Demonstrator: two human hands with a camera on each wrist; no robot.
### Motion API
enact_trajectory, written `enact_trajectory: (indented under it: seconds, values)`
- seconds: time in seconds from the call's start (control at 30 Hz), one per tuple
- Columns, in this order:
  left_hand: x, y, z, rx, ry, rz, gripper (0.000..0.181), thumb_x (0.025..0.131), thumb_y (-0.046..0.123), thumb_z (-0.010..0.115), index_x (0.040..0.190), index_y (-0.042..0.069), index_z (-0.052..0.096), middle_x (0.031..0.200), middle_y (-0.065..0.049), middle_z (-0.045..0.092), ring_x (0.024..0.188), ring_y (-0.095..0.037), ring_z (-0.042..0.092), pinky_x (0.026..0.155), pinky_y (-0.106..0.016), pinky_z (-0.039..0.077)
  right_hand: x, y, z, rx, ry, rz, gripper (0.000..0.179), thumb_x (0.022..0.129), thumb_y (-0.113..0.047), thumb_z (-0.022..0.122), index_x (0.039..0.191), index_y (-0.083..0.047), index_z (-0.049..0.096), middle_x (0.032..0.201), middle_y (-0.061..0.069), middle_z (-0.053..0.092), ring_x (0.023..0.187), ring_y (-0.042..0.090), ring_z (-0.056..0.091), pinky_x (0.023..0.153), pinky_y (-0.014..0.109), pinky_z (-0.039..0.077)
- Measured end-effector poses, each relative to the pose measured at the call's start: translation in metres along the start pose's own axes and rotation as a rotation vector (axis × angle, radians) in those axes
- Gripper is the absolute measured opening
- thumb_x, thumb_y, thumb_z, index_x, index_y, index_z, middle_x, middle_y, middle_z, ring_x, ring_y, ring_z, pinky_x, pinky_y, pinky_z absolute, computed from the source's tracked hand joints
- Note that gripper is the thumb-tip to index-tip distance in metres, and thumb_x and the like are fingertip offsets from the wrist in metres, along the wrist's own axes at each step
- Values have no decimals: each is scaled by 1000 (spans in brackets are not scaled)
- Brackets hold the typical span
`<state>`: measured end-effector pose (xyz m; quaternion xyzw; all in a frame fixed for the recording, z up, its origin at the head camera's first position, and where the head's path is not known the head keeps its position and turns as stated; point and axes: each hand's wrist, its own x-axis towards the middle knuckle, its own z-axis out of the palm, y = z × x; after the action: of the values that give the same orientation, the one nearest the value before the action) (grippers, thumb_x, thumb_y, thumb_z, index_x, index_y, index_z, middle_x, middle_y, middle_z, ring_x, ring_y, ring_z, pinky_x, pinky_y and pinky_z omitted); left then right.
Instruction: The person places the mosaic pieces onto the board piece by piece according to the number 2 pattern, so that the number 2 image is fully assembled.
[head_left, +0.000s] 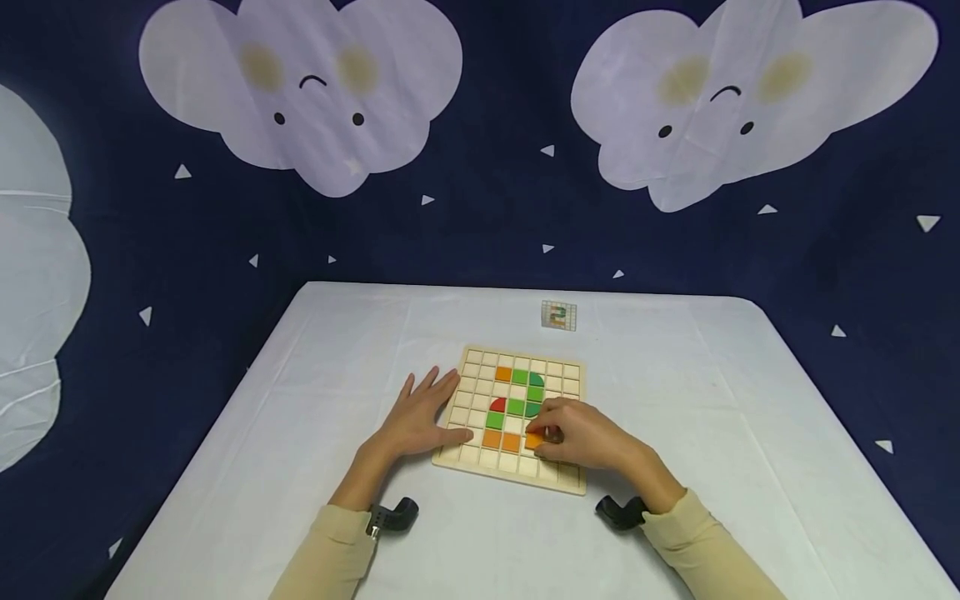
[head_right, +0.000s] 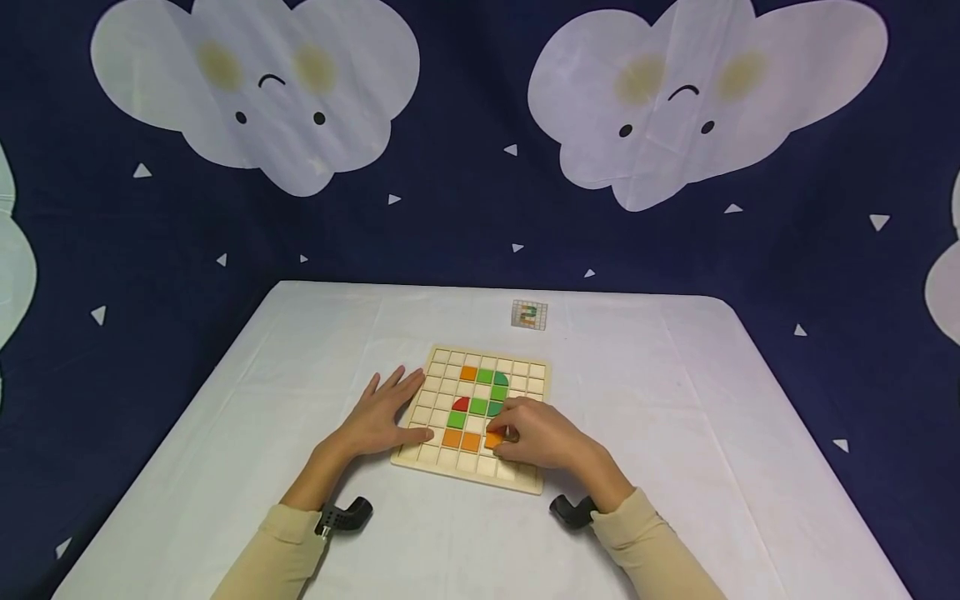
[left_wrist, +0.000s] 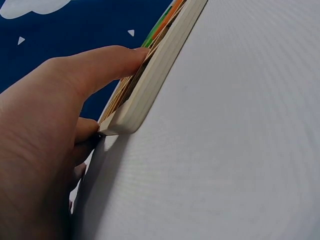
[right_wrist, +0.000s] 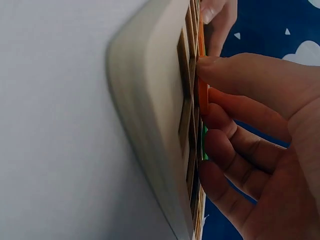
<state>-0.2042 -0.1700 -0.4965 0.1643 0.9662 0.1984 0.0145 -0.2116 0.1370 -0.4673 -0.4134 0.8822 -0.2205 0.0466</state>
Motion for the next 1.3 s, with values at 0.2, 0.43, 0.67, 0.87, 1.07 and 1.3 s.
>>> enact_trajectory:
  seconds: [0.2,0.43,0.67,0.87,1.07,1.3]
  values:
    - [-1,3,-1,-11,18,5,104,72,71,63,152,13,31,155,3,28,145,-21,10,115,-48,-1,0,-4,2,31,-14,-1,27,82,-32,76,107,-22,74,99,-15,59,84,5,53,76,27,48]
    - [-1,4,-1,-7,16,0,104,72,72,62,152,13,31,155,2,28,145,-21,11,115,-48,-1,-1,-5,2,45,-24,-3,28,83,-30,76,108,-19,75,98,-15,59,84,4,54,76,27,48]
    - [1,3,0,-10,17,4,104,72,72,62,152,13,31,155,3,28,145,-21,10,115,-48,-2,-2,-5,0,56,-30,6,27,82,-29,76,107,-18,76,96,-15,59,83,4,54,75,25,48]
    - [-1,1,1,1,5,-14,104,72,73,61,152,15,29,156,4,25,145,-19,8,115,-46,-3,-2,-3,2,65,-47,-3,34,84,-29,75,116,-16,73,98,-11,60,81,7,54,73,24,48]
    - [-3,2,1,0,-7,-21,104,73,72,61,152,15,29,156,4,25,145,-19,8,115,-44,-4,-3,-1,3,80,-42,-15,40,85,-31,74,121,-15,69,98,-10,60,79,7,53,70,23,47]
    - [1,4,2,-30,14,-7,101,74,70,62,151,13,31,156,2,27,145,-21,10,115,-47,-4,-14,8,-9,73,25,21,32,88,-28,71,117,-14,71,103,-9,63,87,8,58,74,28,51]
